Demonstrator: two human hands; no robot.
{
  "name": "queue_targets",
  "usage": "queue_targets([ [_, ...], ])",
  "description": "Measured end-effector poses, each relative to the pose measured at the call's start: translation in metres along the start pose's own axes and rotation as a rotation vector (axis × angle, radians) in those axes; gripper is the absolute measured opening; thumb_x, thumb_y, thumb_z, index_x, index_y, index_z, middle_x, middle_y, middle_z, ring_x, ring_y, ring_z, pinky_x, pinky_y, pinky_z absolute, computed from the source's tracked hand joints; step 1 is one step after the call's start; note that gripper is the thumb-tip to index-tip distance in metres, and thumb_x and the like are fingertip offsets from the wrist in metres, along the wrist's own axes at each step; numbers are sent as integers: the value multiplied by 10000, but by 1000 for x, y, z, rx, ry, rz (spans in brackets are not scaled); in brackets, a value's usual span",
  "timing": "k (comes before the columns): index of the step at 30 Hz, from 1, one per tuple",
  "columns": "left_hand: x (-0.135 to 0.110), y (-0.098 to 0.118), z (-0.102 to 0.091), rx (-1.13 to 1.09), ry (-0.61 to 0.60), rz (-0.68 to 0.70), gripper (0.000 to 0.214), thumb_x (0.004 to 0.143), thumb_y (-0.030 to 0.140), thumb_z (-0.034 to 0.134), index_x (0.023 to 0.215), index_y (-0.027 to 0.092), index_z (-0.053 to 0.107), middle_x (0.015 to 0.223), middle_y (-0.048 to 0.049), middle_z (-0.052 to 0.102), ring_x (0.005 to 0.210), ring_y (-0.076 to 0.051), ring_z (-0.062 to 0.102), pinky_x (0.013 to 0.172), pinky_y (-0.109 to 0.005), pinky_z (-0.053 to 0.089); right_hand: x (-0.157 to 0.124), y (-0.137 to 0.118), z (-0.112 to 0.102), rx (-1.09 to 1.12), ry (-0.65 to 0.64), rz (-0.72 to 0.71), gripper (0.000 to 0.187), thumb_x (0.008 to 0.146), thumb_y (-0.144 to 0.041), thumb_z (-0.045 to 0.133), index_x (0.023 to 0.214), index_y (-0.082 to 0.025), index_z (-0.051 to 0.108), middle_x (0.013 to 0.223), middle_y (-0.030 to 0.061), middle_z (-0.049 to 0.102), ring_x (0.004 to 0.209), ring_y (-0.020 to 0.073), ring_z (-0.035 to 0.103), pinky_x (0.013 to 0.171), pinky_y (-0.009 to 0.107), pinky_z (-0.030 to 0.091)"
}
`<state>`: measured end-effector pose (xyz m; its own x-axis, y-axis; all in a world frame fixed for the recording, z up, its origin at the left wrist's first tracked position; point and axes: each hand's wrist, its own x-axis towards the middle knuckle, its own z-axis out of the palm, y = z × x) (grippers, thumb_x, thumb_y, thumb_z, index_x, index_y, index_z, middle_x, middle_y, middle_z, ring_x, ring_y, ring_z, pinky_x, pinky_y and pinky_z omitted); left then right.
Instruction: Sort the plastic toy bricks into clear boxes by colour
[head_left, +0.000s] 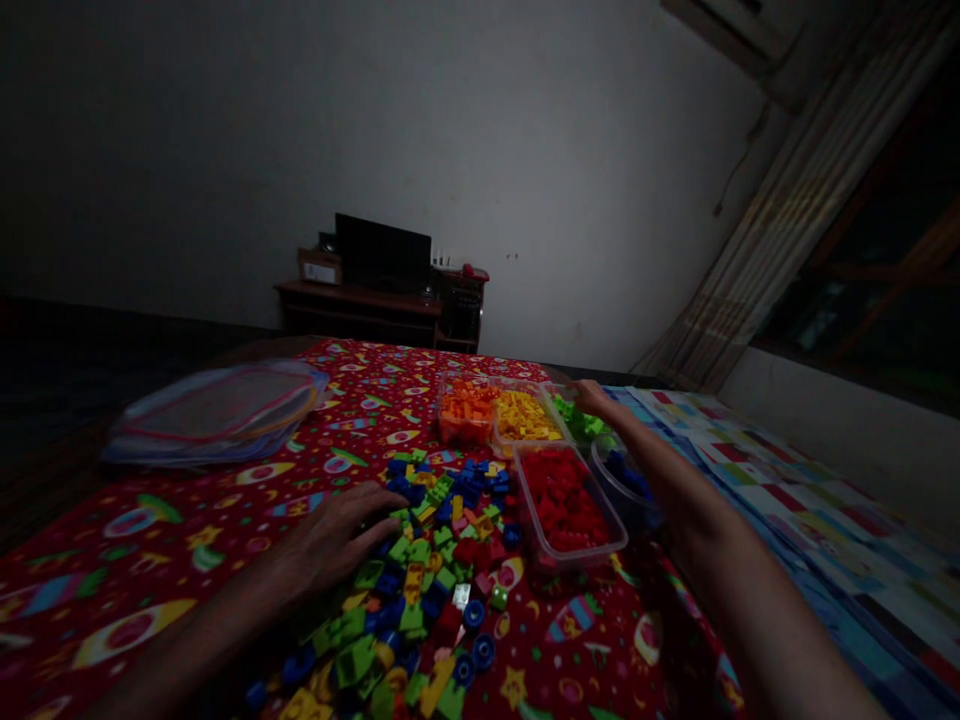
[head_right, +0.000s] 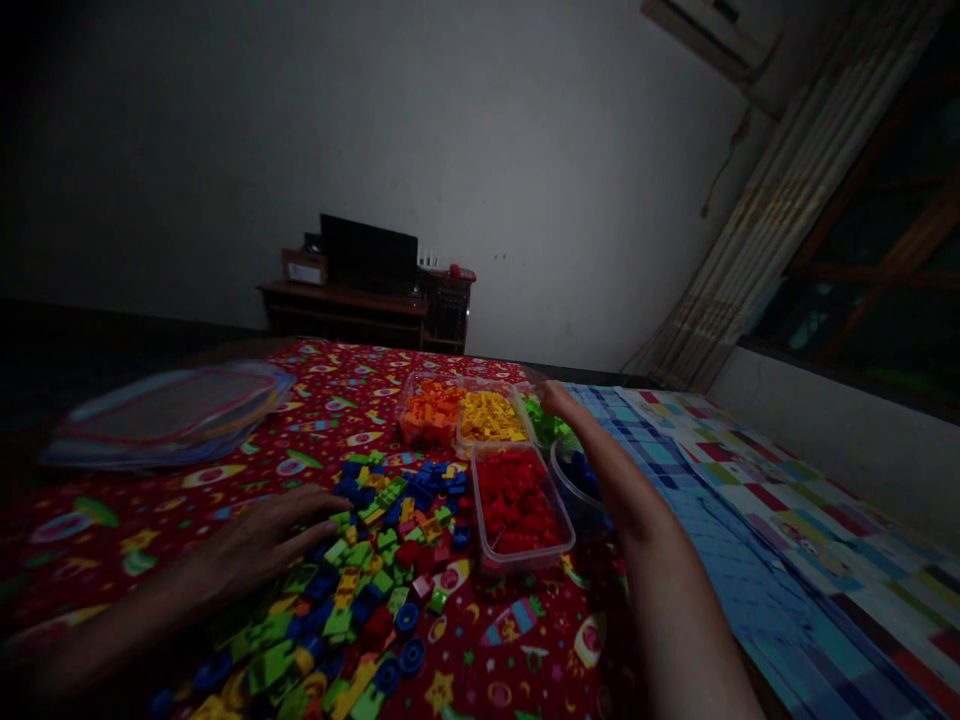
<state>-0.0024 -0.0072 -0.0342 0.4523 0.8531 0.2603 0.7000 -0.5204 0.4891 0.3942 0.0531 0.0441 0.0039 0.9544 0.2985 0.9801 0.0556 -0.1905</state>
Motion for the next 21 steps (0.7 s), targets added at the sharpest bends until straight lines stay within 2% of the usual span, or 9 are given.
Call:
queue_targets([
  [1, 0, 0, -1, -5, -7, -7, 403, 817, 483, 427, 963, 234, 708, 987, -60, 723, 910, -224, 659, 817, -292, 513, 12, -10, -3, 20, -40, -78, 413, 806, -161, 502, 1201, -147, 619, 1094, 131, 671, 976, 208, 606, 771, 253, 467],
  [4, 2, 0, -4, -22, -17, -43, 376, 801, 417, 433, 961, 219, 710, 1005, -64, 722, 922, -228, 654, 814, -297, 511, 41, -40, -5, 46, -81, -163, 384, 751, -64, 473, 1075, -104, 674, 982, 116, 697, 881, 179, 613, 774, 244, 456],
  [6, 3, 0, -5, -26, -15, -67, 360, 779, 376, 443, 958, 221, 714, 1005, -60, 723, 919, -234, 653, 801, -303, 514, 40, -60, 0, 116, -107, -265, 414, 714, -17, 457, 1057, -100, 673, 917, 96, 701, 807, 150, 611, 754, 237, 455],
  [8, 3, -1, -7, -25, -23, -84, 353, 763, 354, 454, 960, 224, 716, 995, -55, 724, 903, -235, 653, 781, -302, 515, 18, -80, 6, 249, -163, -416, 446, 695, 8, 439, 1067, -106, 658, 885, 79, 696, 754, 128, 606, 713, 223, 453],
  [11, 4, -3, -12, -25, -55, -78, 363, 744, 353, 478, 986, 219, 713, 994, -52, 721, 888, -228, 652, 763, -286, 509, -34, -114, 15, 404, -272, -606, 419, 698, 0, 458, 1042, -140, 651, 867, 52, 686, 734, 121, 600, 663, 207, 436],
  [14, 2, -4, -18, -46, -128, -55, 377, 719, 367, 518, 1013, 222, 704, 985, -41, 721, 869, -220, 653, 754, -272, 501, -75, -150, 31, 337, -308, -699, 285, 748, -57, 494, 948, -169, 663, 795, 35, 667, 671, 123, 567, 617, 212, 400],
  [18, -4, 5, -23, -24, -242, -17, 358, 689, 319, 547, 1003, 242, 700, 948, -17, 726, 856, -206, 652, 750, -254, 491, -96, -182, 65, 136, -328, -714, 197, 779, -136, 537, 924, -162, 668, 773, 60, 655, 657, 143, 555, 577, 229, 361],
  [21, -9, 19, -24, 43, -275, 13, 362, 711, 296, 540, 1038, 238, 687, 962, -30, 725, 867, -203, 652, 746, -246, 482, -97, -189, 80, 97, -333, -731, 191, 751, -94, 548, 891, -134, 672, 763, 69, 650, 660, 136, 549, 590, 226, 353],
])
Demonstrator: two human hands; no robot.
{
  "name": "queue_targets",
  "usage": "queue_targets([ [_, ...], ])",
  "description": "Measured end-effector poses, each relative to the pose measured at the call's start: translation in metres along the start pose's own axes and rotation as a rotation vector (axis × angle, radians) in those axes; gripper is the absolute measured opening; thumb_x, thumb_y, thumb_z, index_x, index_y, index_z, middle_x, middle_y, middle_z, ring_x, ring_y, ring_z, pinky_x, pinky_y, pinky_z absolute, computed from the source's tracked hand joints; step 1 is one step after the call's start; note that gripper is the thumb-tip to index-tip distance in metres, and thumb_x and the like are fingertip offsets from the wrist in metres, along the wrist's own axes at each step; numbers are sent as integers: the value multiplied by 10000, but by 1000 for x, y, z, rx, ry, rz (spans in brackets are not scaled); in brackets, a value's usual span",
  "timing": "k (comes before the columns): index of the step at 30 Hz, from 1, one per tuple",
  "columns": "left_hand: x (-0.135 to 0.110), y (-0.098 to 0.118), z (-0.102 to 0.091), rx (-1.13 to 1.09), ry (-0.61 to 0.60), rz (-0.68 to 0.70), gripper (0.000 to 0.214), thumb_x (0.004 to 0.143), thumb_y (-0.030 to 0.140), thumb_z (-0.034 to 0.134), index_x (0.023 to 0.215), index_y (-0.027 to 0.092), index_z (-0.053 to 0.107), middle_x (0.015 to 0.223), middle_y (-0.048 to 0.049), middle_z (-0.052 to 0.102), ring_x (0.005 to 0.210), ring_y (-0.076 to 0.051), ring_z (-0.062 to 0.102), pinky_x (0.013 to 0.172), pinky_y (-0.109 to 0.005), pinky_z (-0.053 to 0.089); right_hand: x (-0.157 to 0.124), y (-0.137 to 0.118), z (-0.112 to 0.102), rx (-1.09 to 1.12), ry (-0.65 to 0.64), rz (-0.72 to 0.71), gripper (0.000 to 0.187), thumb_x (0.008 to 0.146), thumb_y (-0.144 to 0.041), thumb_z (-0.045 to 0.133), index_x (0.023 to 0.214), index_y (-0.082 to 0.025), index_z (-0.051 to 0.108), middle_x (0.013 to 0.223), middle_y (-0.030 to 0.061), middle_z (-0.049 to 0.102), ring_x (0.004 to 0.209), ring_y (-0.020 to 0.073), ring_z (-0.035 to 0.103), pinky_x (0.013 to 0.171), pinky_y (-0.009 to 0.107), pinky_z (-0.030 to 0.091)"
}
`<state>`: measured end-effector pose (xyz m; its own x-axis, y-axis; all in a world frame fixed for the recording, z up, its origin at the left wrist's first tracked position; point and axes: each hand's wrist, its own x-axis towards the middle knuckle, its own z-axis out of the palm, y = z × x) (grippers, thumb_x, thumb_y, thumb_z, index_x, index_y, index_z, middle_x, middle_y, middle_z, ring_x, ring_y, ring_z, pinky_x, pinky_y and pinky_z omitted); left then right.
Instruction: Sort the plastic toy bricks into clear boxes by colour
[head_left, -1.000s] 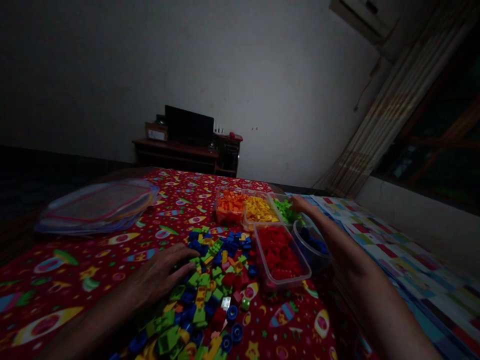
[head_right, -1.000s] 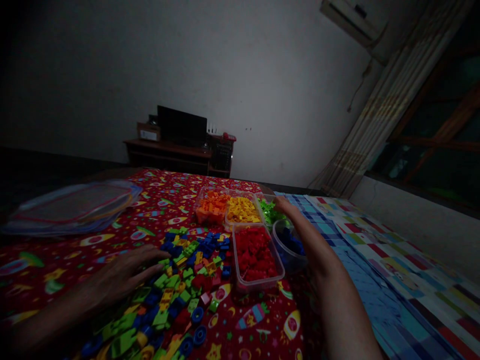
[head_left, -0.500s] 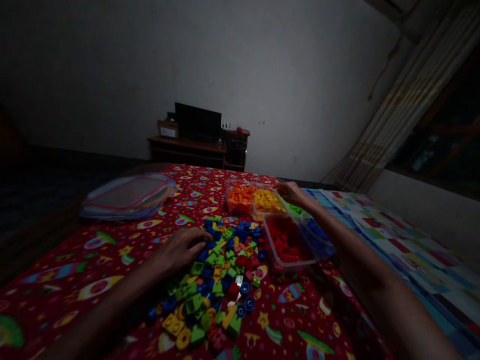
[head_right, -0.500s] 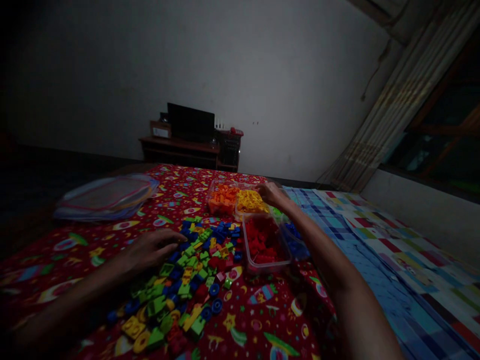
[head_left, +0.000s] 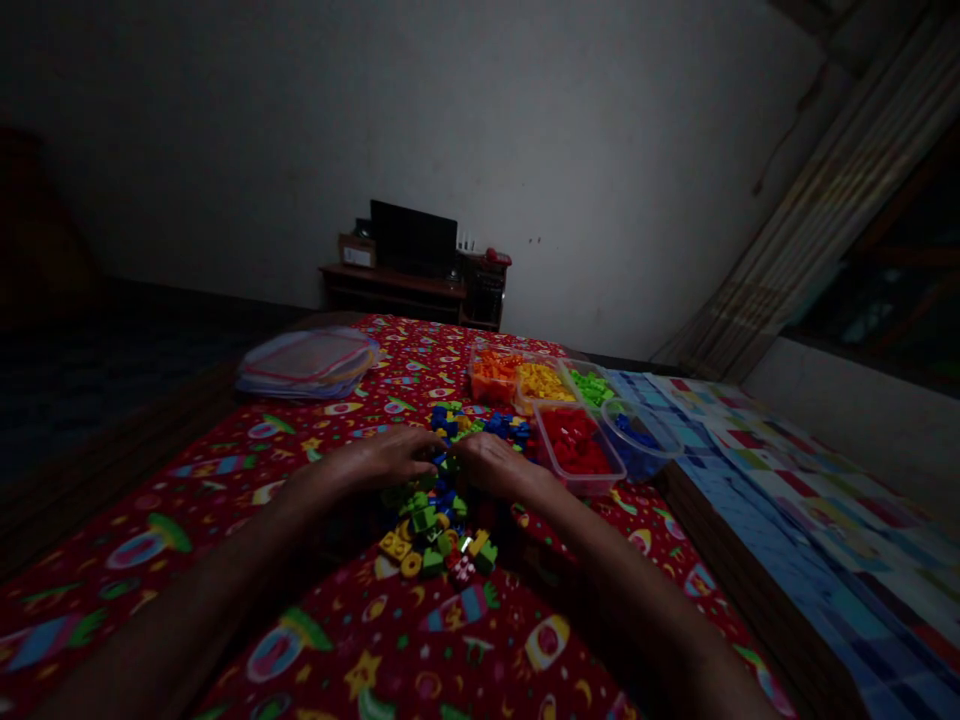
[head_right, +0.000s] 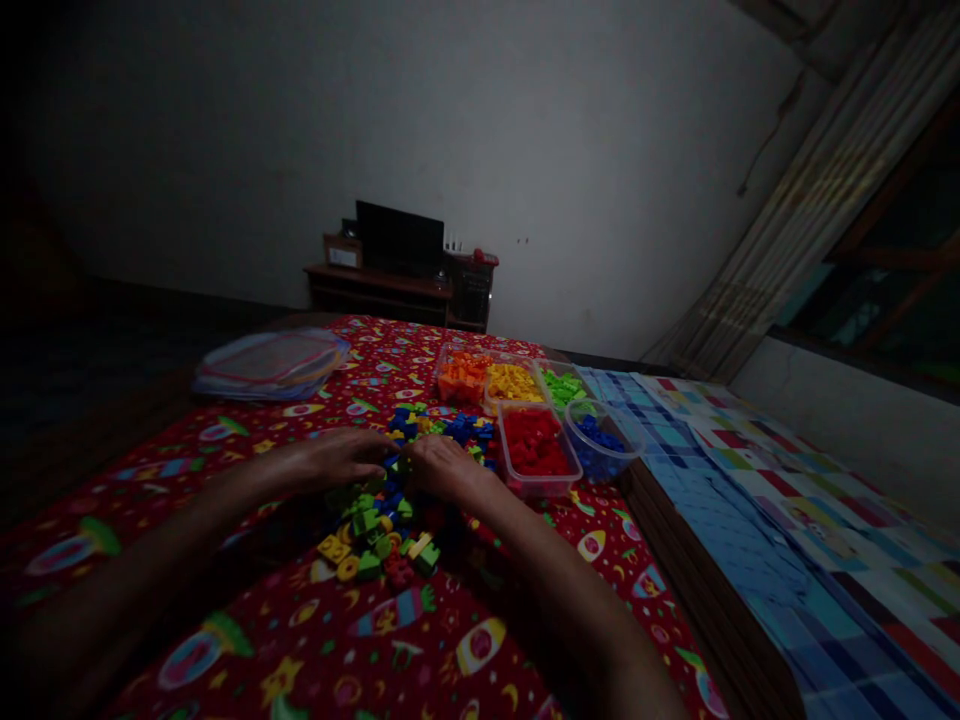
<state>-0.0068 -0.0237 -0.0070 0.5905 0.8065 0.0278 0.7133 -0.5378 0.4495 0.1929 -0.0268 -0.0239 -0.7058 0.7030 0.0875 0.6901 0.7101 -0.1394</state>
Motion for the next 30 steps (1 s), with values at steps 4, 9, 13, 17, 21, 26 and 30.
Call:
queue_targets([
  [4, -4, 10, -2, 27, -17, 22, 331, 728, 240, 496, 987, 210, 700, 952, -43, 726, 856, -197, 653, 745, -240, 473, -6, 10, -10, 99, 89, 37, 216, 738, -30, 500, 820, -123, 676, 710, 39, 635, 633, 113, 527, 589, 207, 343],
  [9, 4, -12, -2, 36, 111, 3, 309, 772, 324, 466, 901, 200, 717, 869, -47, 726, 784, -203, 647, 712, -255, 476, -1, 34, -27, 42, 280, 278, 241, 813, -87, 486, 960, -119, 674, 809, 67, 659, 736, 149, 564, 674, 233, 388],
  [13, 11, -36, 2, 62, 269, -49, 351, 797, 371, 432, 899, 204, 724, 922, -68, 725, 870, -238, 642, 801, -309, 474, 17, 47, -16, -23, 184, 265, 262, 842, -237, 594, 1085, -148, 631, 1017, 110, 656, 955, 188, 580, 811, 266, 413],
  [17, 10, -48, 9, 37, 385, -86, 408, 785, 402, 418, 945, 170, 714, 985, -104, 715, 922, -251, 640, 855, -335, 475, 26, 48, -10, -10, 46, 222, 229, 775, -279, 692, 975, -171, 661, 1014, 100, 653, 955, 190, 587, 786, 247, 417],
  [21, 8, -59, 17, -158, 445, -163, 419, 723, 412, 451, 936, 157, 708, 1012, -109, 720, 938, -254, 651, 849, -341, 496, 21, 50, -18, 63, 7, 248, 289, 720, -237, 716, 992, -165, 649, 981, 72, 658, 888, 178, 591, 706, 226, 416],
  [26, 0, -74, 17, -372, 470, -264, 494, 685, 485, 507, 997, 152, 696, 1032, -90, 728, 948, -257, 656, 803, -321, 516, 10, 55, -25, 130, 45, 289, 301, 724, -114, 615, 1023, -113, 658, 924, 79, 674, 810, 165, 597, 658, 220, 411],
  [30, -5, -81, 14, -432, 462, -307, 539, 667, 513, 540, 1032, 147, 692, 1025, -83, 732, 900, -255, 667, 705, -282, 528, 0, 58, -29, 264, 100, 245, 368, 720, -96, 573, 1073, -137, 669, 896, 40, 689, 763, 140, 605, 652, 205, 421],
])
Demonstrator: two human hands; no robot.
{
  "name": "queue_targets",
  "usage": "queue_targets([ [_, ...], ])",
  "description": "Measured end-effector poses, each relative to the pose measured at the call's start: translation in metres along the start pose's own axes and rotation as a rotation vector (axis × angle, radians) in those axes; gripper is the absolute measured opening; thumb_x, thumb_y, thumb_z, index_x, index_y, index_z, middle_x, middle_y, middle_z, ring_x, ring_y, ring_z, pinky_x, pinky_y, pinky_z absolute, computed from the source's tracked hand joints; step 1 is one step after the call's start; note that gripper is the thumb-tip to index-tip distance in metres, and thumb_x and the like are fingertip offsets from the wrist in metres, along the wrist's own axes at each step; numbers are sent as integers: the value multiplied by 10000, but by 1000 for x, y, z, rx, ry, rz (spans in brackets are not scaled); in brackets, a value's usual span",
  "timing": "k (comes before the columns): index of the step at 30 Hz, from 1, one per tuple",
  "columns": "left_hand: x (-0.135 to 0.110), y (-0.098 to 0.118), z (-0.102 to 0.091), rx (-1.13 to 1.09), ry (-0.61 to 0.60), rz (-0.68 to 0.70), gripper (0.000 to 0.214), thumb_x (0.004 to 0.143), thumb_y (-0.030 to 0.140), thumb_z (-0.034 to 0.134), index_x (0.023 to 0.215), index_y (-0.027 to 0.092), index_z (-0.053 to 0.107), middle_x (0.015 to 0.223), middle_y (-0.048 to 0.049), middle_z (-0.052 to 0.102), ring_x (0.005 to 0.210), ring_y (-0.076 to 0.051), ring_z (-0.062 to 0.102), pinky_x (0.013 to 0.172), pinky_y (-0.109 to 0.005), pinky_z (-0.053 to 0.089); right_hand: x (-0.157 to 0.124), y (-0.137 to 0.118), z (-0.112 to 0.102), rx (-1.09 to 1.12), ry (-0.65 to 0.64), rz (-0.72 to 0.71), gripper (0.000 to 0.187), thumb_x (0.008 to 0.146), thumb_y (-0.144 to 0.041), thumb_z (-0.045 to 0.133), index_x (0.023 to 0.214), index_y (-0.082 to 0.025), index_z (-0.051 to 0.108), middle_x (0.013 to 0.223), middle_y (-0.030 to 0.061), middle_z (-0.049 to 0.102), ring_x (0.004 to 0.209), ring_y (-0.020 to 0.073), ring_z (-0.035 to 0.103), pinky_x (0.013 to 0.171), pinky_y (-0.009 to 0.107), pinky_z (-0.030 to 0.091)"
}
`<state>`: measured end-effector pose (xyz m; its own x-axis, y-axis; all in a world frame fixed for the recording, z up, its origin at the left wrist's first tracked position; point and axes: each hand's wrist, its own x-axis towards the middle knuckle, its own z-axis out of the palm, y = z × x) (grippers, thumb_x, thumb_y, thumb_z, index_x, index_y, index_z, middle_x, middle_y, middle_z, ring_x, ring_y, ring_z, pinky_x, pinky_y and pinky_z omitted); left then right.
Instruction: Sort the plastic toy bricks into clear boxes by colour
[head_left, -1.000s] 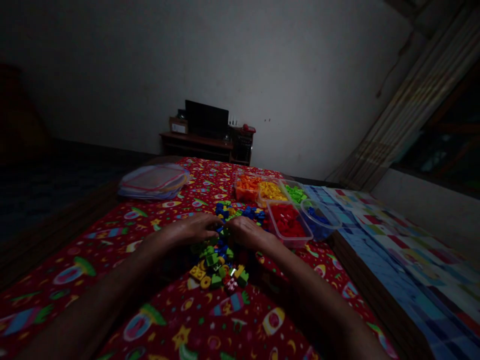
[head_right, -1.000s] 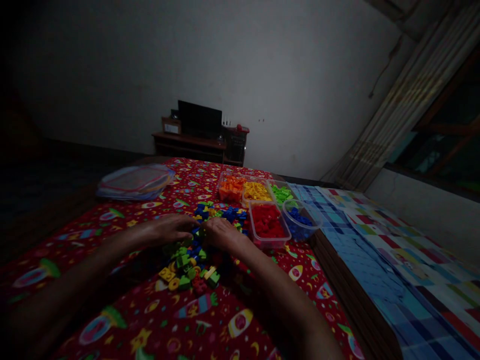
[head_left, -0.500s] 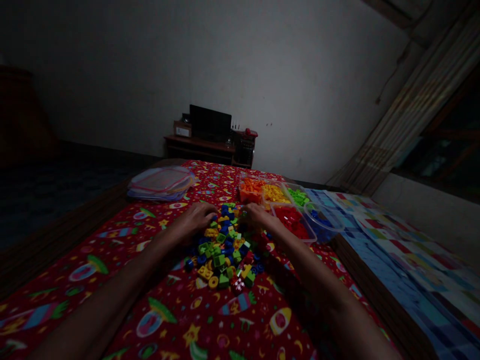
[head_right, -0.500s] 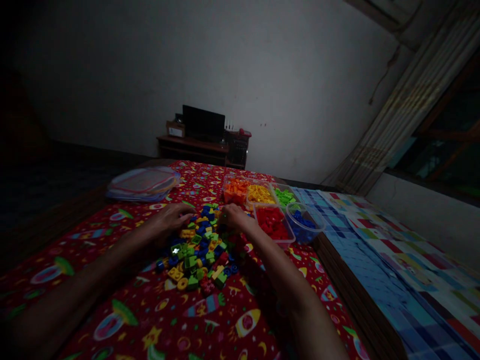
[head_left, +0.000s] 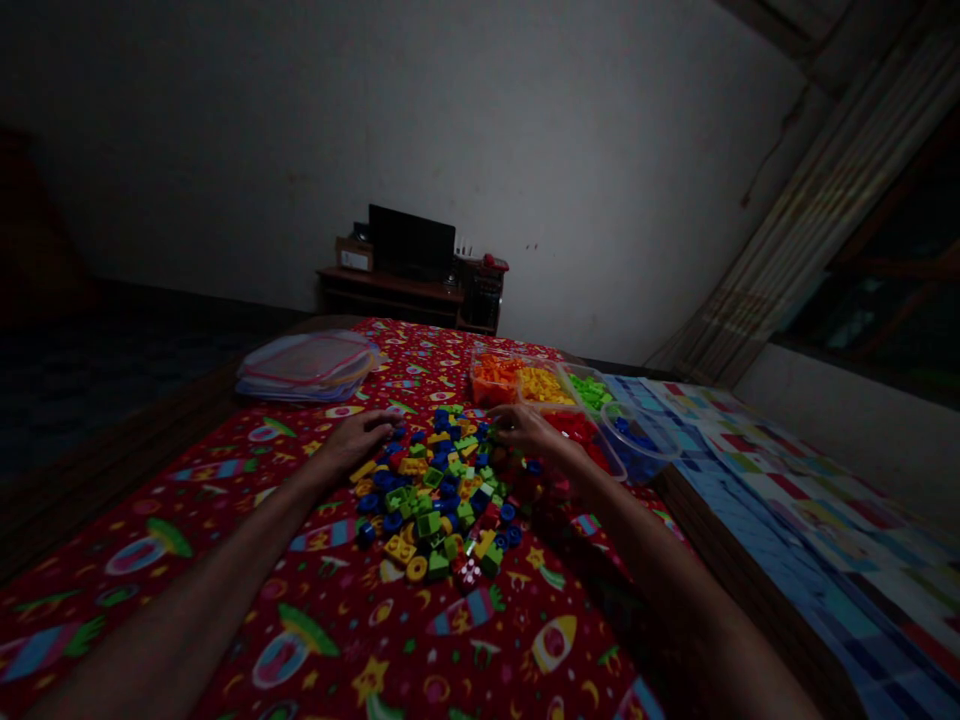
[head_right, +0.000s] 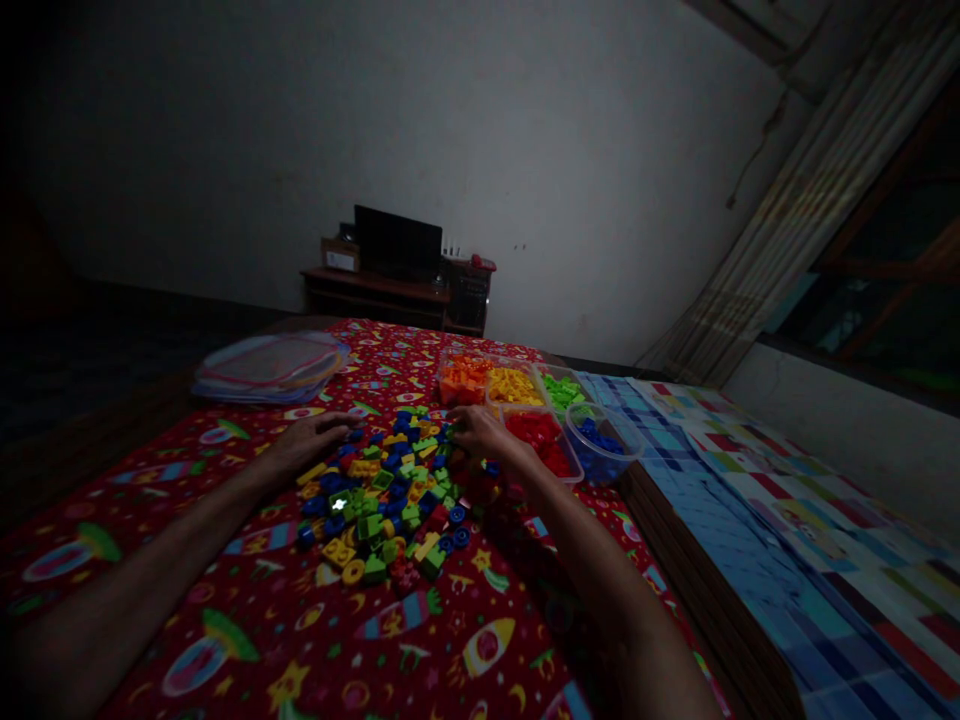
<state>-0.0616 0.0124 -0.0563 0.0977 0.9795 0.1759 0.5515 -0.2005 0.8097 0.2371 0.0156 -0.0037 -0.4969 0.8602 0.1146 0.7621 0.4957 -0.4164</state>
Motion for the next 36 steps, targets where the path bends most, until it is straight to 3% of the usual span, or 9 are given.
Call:
queue_targets([
  [3, 2, -4, 0, -6, 1, -12, 524, 673, 505, 547, 1030, 152, 695, 1026, -75, 733, 887, -254, 671, 692, -277, 530, -7, 6, -10, 66, -11, -48, 320, 717, -105, 540, 981, -146, 715, 804, -6, 692, 695, 120, 598, 613, 186, 414],
  [7, 5, -8, 3, 8, 27, -7, 482, 650, 493, 551, 978, 180, 712, 1008, -56, 740, 915, -260, 671, 757, -287, 530, -20, 28, -40, 46, 162, -21, 292, 701, -131, 561, 929, -143, 743, 776, 1, 710, 708, 141, 624, 638, 202, 442],
  [14, 2, 5, 1, 77, 13, -43, 492, 654, 491, 528, 982, 170, 706, 988, -71, 743, 927, -278, 666, 750, -312, 529, -39, 88, -122, -265, 394, 378, 323, 697, -125, 619, 997, -120, 740, 855, 63, 739, 820, 204, 674, 705, 232, 474],
  [19, 0, 10, -1, 115, 17, -12, 467, 665, 492, 529, 955, 170, 701, 1032, -71, 734, 971, -270, 650, 816, -314, 504, -32, 118, -142, -256, 355, 585, 332, 693, -73, 613, 1004, -79, 729, 830, 70, 734, 764, 185, 687, 628, 183, 479],
  [23, 2, 5, 0, 99, 20, -30, 470, 671, 505, 524, 972, 188, 696, 998, -46, 744, 920, -252, 666, 759, -288, 511, -16, 121, -139, -201, 382, 567, 358, 768, -64, 531, 1086, -82, 693, 910, 104, 730, 698, 152, 687, 564, 167, 479],
  [27, 2, 5, 2, 81, 31, -44, 455, 667, 492, 529, 952, 183, 702, 962, -40, 751, 898, -254, 669, 715, -281, 513, 0, 95, -121, -140, 363, 367, 279, 778, -74, 527, 970, -94, 728, 850, 97, 730, 703, 153, 682, 600, 184, 484],
  [32, -1, 11, 4, 19, 57, -75, 415, 648, 452, 546, 910, 175, 709, 900, -58, 754, 831, -256, 681, 598, -271, 519, 19, 32, -65, -42, 158, -26, 336, 686, 15, 515, 924, -102, 721, 824, 58, 713, 710, 121, 638, 650, 191, 460],
  [36, 0, 9, 5, -12, 64, -80, 390, 624, 435, 557, 882, 192, 720, 903, -50, 754, 834, -254, 683, 635, -272, 526, 43, -9, -17, -138, 36, -210, 278, 751, -31, 514, 937, -103, 708, 799, 55, 679, 687, 111, 577, 639, 202, 418],
])
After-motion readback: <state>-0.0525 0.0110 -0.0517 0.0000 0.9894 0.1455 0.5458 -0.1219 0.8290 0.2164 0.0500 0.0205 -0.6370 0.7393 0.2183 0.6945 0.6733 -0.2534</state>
